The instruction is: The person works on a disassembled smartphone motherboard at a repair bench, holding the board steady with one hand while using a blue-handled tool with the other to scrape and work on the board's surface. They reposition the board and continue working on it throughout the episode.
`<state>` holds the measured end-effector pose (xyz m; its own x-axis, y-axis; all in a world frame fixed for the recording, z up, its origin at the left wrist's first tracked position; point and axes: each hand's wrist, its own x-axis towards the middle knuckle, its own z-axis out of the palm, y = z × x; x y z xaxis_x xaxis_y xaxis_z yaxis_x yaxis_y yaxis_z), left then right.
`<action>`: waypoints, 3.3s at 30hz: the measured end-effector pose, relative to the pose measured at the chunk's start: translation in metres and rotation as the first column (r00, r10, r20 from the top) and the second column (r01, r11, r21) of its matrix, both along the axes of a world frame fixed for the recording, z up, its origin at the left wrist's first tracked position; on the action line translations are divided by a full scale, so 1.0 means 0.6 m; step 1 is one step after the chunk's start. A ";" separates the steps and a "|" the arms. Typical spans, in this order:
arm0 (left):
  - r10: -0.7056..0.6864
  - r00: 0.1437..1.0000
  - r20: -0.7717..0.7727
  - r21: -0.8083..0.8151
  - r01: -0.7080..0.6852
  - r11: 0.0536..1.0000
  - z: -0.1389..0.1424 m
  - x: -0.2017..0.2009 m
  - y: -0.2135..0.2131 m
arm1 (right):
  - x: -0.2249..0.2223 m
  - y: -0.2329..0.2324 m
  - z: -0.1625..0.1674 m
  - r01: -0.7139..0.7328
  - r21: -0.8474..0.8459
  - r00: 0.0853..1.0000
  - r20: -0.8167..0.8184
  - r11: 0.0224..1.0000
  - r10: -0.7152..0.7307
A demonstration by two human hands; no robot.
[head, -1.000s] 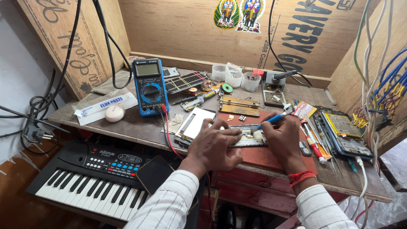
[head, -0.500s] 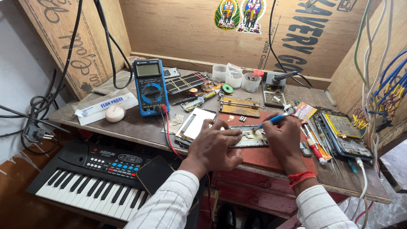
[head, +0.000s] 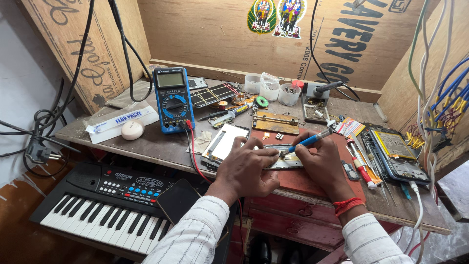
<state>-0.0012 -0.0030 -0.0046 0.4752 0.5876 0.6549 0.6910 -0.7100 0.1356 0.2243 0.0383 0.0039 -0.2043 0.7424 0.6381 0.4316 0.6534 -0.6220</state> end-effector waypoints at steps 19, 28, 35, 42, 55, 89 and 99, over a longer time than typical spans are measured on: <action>0.002 1.000 0.003 -0.002 -0.002 1.000 0.000 0.000 0.001 | 0.001 0.000 0.002 0.205 -0.107 0.975 -0.059 0.973 -0.213; -0.001 1.000 0.010 -0.005 0.001 1.000 0.000 -0.001 0.000 | 0.001 -0.003 0.001 0.192 -0.081 0.974 -0.111 0.978 -0.200; 0.002 1.000 -0.005 -0.007 -0.002 1.000 0.001 0.000 0.000 | 0.003 0.005 -0.007 0.126 -0.170 0.974 -0.165 0.977 -0.154; 0.013 1.000 -0.026 -0.036 -0.014 0.999 0.001 0.000 0.000 | -0.001 -0.001 0.000 0.215 -0.157 0.976 -0.005 0.964 -0.218; 0.004 1.000 0.019 0.056 -0.005 0.998 -0.002 -0.002 0.001 | -0.020 -0.012 0.011 0.170 -0.014 0.978 0.129 0.985 -0.167; 0.006 1.000 -0.026 -0.011 -0.007 1.000 0.014 -0.004 -0.007 | -0.017 -0.016 0.012 0.109 -0.165 0.991 -0.056 0.980 -0.119; -0.020 0.998 -0.052 0.016 0.020 1.000 -0.002 -0.001 0.002 | -0.004 -0.009 0.009 0.059 -0.120 0.970 -0.226 0.991 -0.086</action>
